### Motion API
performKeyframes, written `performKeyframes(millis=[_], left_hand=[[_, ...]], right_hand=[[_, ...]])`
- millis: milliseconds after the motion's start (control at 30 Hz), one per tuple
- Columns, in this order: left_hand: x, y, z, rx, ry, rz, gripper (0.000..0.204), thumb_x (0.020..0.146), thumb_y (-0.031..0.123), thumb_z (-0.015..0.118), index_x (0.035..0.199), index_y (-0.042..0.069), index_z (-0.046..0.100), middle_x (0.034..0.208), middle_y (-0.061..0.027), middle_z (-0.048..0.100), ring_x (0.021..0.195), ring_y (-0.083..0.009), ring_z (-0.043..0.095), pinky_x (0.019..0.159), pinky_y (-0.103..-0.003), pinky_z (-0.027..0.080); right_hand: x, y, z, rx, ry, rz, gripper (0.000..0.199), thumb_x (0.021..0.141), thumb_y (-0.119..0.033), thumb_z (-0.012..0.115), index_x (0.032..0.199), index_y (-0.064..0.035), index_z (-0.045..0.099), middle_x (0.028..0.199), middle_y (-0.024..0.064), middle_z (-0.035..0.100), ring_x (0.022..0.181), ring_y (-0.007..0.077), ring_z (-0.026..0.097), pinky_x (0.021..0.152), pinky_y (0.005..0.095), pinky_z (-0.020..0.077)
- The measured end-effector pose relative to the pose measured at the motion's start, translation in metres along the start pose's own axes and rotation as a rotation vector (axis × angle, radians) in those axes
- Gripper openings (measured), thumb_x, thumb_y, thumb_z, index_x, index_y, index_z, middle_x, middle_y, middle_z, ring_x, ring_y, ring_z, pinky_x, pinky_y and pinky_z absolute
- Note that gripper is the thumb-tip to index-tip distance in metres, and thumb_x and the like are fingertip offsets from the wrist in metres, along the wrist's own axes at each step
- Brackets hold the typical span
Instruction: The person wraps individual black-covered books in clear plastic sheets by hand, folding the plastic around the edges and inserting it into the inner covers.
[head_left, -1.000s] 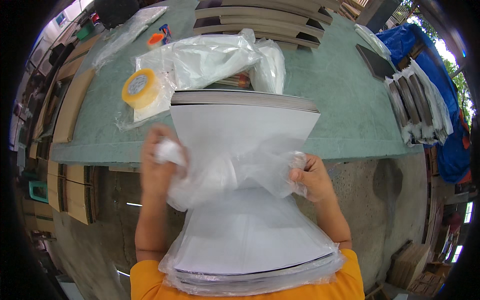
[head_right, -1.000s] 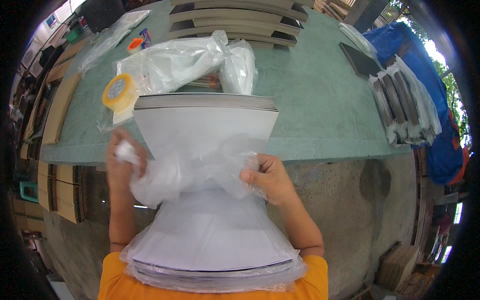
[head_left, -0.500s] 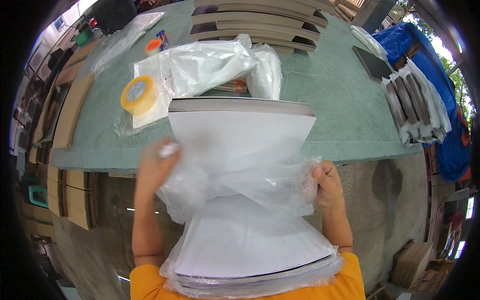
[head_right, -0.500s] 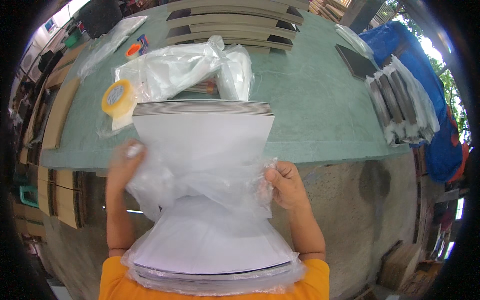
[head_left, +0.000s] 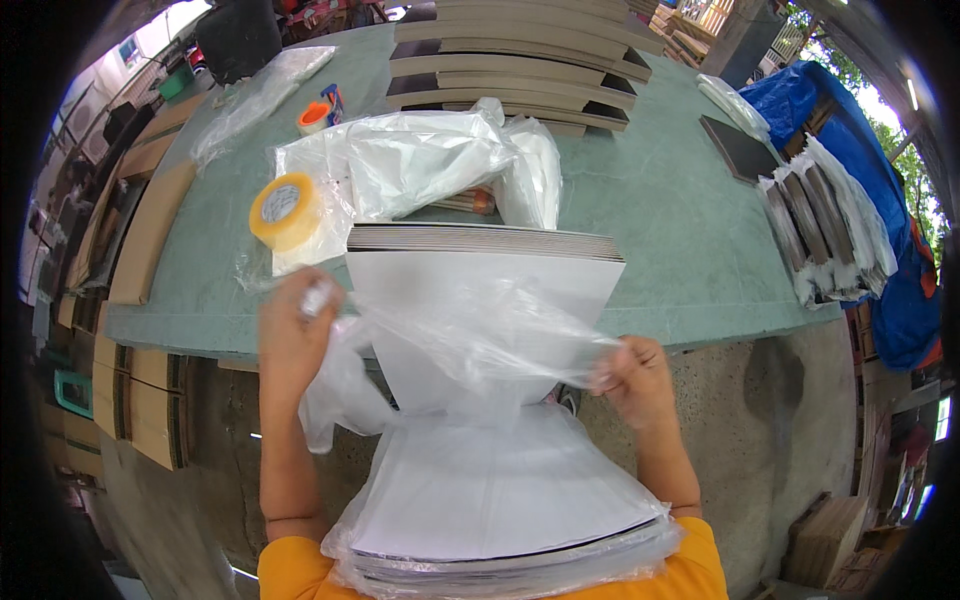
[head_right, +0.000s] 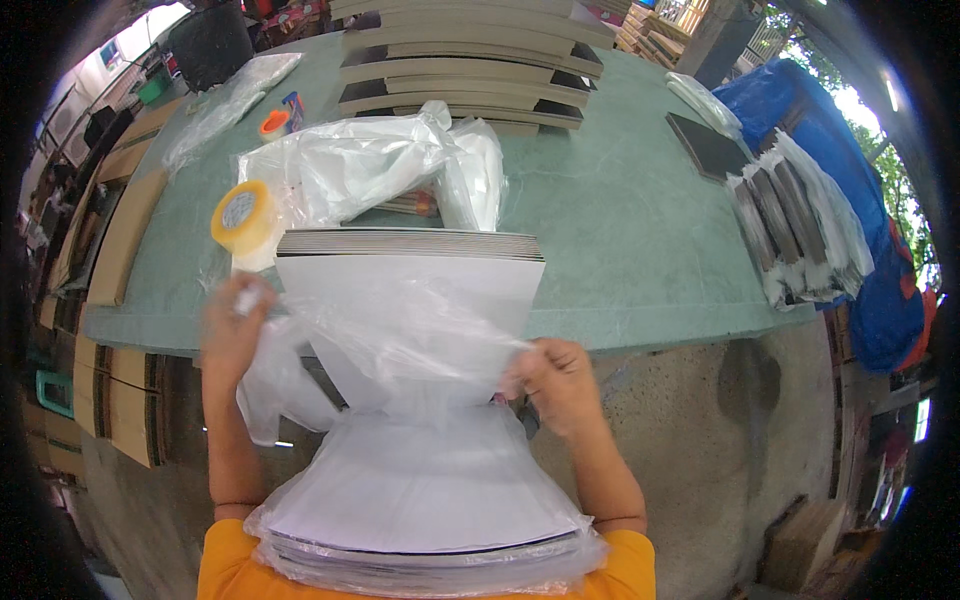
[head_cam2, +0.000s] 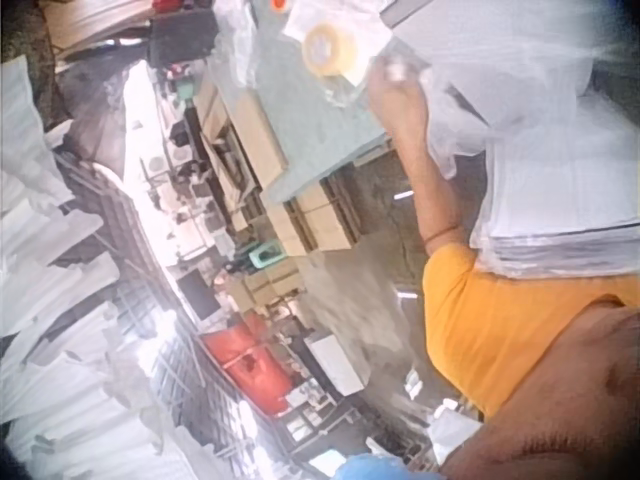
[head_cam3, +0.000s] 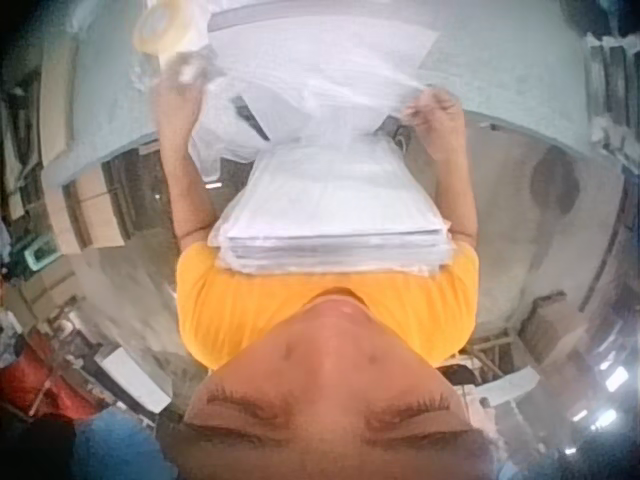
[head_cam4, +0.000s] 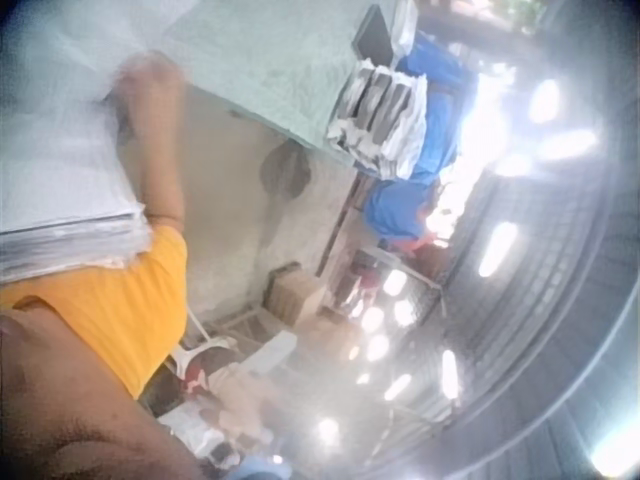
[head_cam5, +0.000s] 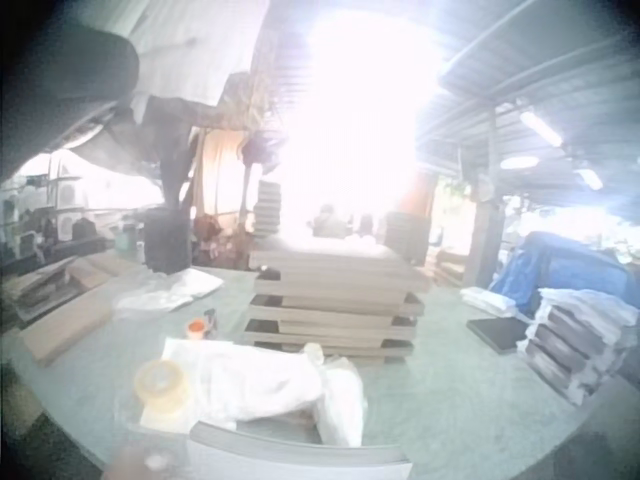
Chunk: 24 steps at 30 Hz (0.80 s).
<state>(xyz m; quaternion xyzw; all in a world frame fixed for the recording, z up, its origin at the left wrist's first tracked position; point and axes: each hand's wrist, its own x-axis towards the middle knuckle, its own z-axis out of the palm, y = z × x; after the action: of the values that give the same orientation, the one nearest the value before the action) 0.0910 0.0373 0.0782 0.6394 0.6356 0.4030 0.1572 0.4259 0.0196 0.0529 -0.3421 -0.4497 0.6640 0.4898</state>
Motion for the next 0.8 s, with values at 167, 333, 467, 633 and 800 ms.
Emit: performKeyframes(millis=[167,333,467,633,800], left_hand=[[-0.042,0.103,0.038,-0.3,-0.469,0.343,0.018,0.075,0.014,0.062,0.085,0.002,0.054,0.075,-0.0099,0.058,0.068,-0.0226,0.058,0.059,-0.031,0.045],[-0.042,0.085,0.058,-0.621,-0.667,0.249,0.018,0.08,0.019,0.058,0.085,0.002,0.055,0.067,-0.0043,0.059,0.063,-0.0144,0.057,0.057,-0.027,0.043],[-0.026,0.077,0.043,-0.593,-0.756,0.039,0.023,0.082,0.023,0.056,0.075,0.001,0.056,0.059,-0.0017,0.055,0.058,-0.0084,0.052,0.052,-0.022,0.04],[-0.021,0.071,0.034,-1.095,-0.522,-0.188,0.026,0.08,0.024,0.058,0.071,0.0,0.058,0.059,-0.0011,0.053,0.054,-0.0087,0.048,0.05,-0.021,0.038],[-0.009,0.061,0.021,-0.625,-0.978,0.284,0.012,0.073,0.008,0.061,0.071,-0.004,0.059,0.063,-0.01,0.061,0.059,-0.0118,0.055,0.049,-0.026,0.041]], right_hand=[[0.008,-0.023,0.056,-0.584,-0.211,-0.473,0.017,0.074,-0.013,0.064,0.086,-0.0012,0.059,0.091,0.0082,0.052,0.081,0.0148,0.053,0.068,0.0267,0.0425],[0.017,-0.037,0.064,-0.557,-0.103,-0.497,0.025,0.072,-0.018,0.067,0.09,-0.0031,0.058,0.1,0.0105,0.051,0.092,0.0152,0.05,0.079,0.0264,0.04],[0.028,-0.02,0.047,0.028,-0.058,0.172,0.023,0.076,-0.026,0.063,0.086,-0.0058,0.059,0.089,0.0063,0.055,0.085,0.0143,0.053,0.072,0.0262,0.0425],[0.015,-0.019,0.061,-0.345,-0.943,0.318,0.031,0.081,-0.033,0.056,0.072,-0.0036,0.06,0.071,0.005,0.057,0.067,0.0095,0.054,0.06,0.0263,0.0428],[0.023,-0.032,0.043,0.144,-1.025,0.018,0.032,0.082,-0.026,0.054,0.069,0.0031,0.055,0.062,0.0079,0.054,0.055,0.0165,0.05,0.052,0.0273,0.0405]])
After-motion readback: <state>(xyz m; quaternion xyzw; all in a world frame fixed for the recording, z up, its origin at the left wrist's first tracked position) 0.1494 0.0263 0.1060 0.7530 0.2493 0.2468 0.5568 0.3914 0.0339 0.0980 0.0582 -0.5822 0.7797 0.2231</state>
